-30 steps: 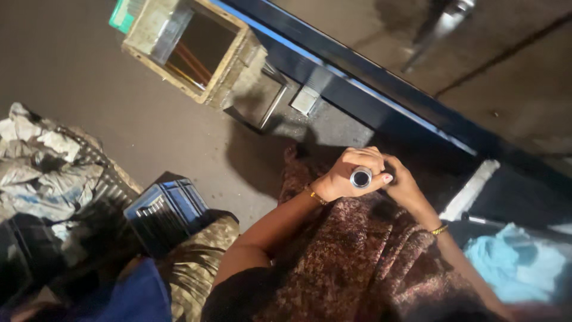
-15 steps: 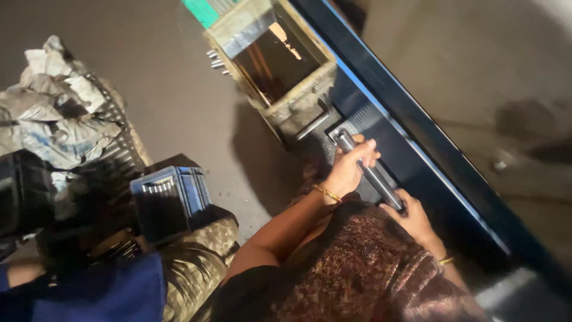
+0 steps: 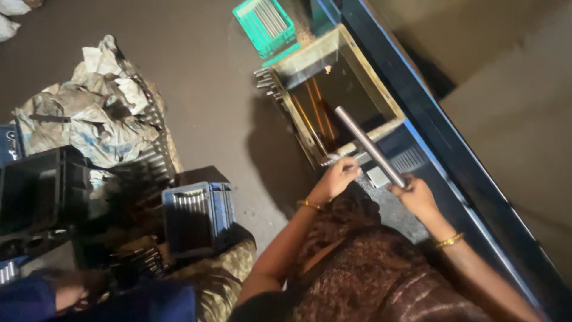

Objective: The person opens a machine door, removes a metal rod, wipes it with a cloth, and places it into a container. The person repeats this process with multiple metal rods, wiping each one before placing it in the container.

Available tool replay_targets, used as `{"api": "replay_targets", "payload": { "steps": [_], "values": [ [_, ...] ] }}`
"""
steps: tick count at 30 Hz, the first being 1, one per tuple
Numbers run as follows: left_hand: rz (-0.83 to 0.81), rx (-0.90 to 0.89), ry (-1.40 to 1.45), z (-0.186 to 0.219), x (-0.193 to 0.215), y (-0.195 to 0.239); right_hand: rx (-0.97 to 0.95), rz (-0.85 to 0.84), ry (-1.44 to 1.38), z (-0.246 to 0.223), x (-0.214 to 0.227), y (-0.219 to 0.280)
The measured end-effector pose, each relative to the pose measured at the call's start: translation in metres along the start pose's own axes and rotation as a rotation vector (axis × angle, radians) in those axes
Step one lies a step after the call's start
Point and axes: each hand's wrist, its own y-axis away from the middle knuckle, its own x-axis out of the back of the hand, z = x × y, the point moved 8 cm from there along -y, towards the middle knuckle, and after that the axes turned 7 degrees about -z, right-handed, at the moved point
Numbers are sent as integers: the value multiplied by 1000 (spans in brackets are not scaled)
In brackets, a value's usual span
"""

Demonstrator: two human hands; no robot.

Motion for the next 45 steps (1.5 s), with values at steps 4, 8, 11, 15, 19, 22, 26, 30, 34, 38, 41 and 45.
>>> {"api": "replay_targets", "payload": {
  "steps": [4, 8, 11, 15, 19, 22, 26, 30, 34, 38, 41, 45],
  "values": [
    [61, 148, -75, -71, 48, 21, -58, -38, 115, -46, 6, -71],
    [199, 378, -360, -108, 93, 69, 39, 25, 292, -87, 4, -145],
    [243, 509, -485, -116, 111, 106, 39, -7, 342, -92, -11, -191],
    [179, 654, -628, -118, 121, 147, 72, 68, 300, -102, -32, -232],
    [146, 636, -714, -111, 128, 164, 5, 55, 336, -107, -51, -250],
    [166, 752, -640, -118, 135, 177, -47, 51, 331, -108, -63, -250],
    [188, 774, -577, -120, 137, 185, -30, 45, 347, -117, -76, -251],
    [199, 749, -573, -116, 138, 182, -34, -11, 384, -113, -81, -257],
    [204, 743, -518, -115, 134, 177, 45, 14, 353, -103, -86, -263],
    [181, 756, -569, -111, 137, 171, 54, 20, 387, -83, -94, -270],
    [180, 743, -551, -111, 134, 171, 102, -10, 429, -67, -95, -269],
    [185, 697, -575, -109, 134, 168, 182, -20, 593, -62, -102, -271]
  ]
}}
